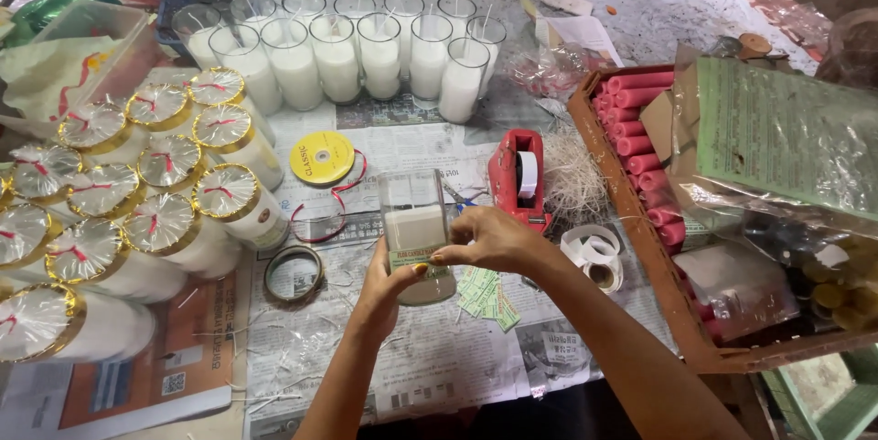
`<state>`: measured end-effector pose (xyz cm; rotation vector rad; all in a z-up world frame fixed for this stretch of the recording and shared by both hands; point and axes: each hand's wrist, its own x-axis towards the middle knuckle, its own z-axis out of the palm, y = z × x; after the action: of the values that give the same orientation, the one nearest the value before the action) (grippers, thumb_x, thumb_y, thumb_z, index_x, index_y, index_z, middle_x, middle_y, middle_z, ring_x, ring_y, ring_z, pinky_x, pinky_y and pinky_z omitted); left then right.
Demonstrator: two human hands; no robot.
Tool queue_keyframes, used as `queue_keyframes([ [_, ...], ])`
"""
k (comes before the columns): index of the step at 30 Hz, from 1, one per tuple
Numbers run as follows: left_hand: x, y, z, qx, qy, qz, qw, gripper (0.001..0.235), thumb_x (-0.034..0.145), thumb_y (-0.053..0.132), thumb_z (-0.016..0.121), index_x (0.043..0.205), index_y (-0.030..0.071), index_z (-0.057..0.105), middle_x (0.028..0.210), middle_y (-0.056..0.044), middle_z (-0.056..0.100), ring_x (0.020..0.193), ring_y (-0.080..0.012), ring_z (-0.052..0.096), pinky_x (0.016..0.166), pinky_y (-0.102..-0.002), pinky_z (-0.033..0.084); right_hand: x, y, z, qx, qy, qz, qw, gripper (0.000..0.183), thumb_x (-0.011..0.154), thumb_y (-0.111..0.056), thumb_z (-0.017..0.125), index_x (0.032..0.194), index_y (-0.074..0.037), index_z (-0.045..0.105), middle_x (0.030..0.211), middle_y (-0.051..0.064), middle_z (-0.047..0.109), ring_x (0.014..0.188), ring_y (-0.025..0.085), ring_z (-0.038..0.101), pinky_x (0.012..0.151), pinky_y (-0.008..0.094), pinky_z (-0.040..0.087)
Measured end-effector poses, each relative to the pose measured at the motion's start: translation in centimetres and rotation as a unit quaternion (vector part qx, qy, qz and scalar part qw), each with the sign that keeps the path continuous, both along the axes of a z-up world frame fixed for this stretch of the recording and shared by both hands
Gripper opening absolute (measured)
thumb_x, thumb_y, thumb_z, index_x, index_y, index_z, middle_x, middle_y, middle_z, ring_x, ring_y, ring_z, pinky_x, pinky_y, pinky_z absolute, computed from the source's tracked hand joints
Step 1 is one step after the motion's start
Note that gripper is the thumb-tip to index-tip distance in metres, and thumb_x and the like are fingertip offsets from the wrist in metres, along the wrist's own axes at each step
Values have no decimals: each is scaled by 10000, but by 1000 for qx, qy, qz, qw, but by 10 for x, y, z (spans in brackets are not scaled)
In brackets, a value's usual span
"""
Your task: Applying labels and gold decorative bands to glass candles at a labeling station.
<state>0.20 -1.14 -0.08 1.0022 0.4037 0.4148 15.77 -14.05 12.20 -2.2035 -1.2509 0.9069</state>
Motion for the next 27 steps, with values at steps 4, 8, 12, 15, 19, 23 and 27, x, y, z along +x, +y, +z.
queue_keyframes([
  [4,-4,-12,17,-71,-16,-26,997,811,632,306,849,1330,70,510,1127,-250,644,1029,-404,673,833,-610,593,13,-13,-26,-5,26,-43,999,519,758,-579,834,837,-75,733,962,152,667,985,322,673,872,441,536],
  [8,-5,-21,34,-214,-80,-47,972,544,775,199,731,1261,51,536,1024,-248,688,808,-350,729,683,-507,636,29,-37,-92,151,169,-37,973,376,794,-400,870,939,-68,769,893,116,747,900,244,711,844,411,554],
  [12,-4,-16,21,-225,-82,-52,970,493,829,226,685,1272,68,540,1048,-210,712,813,-297,733,696,-468,640,30,-70,-101,221,174,-147,948,167,829,-185,854,943,-79,791,797,33,765,775,134,687,764,330,563],
  [15,-7,-14,16,-202,-92,-58,973,572,820,249,670,1345,94,506,1101,-180,691,855,-268,710,720,-456,630,44,-90,-97,262,-1,-287,922,45,878,-152,772,911,-126,791,714,79,727,659,153,665,656,295,551],
  [19,-1,-15,0,-156,-77,-44,984,547,869,265,647,1368,115,482,1190,-177,688,988,-269,702,817,-495,611,110,-111,-142,196,-123,-412,881,136,871,-299,753,913,-174,790,818,79,738,801,229,716,729,352,570],
  [23,1,-12,-31,-121,-83,-28,989,625,857,274,687,1409,91,457,1273,-222,653,1082,-331,675,888,-569,580,129,-107,-154,109,-38,-388,914,286,794,-398,768,980,-189,829,849,48,775,820,200,723,679,317,587],
  [27,1,-11,-44,-126,-87,-4,988,671,839,248,709,1425,54,446,1302,-242,624,1118,-370,654,913,-608,559,145,-95,-165,68,38,-413,907,327,697,-452,812,908,-205,843,770,77,754,700,211,699,606,311,599],
])
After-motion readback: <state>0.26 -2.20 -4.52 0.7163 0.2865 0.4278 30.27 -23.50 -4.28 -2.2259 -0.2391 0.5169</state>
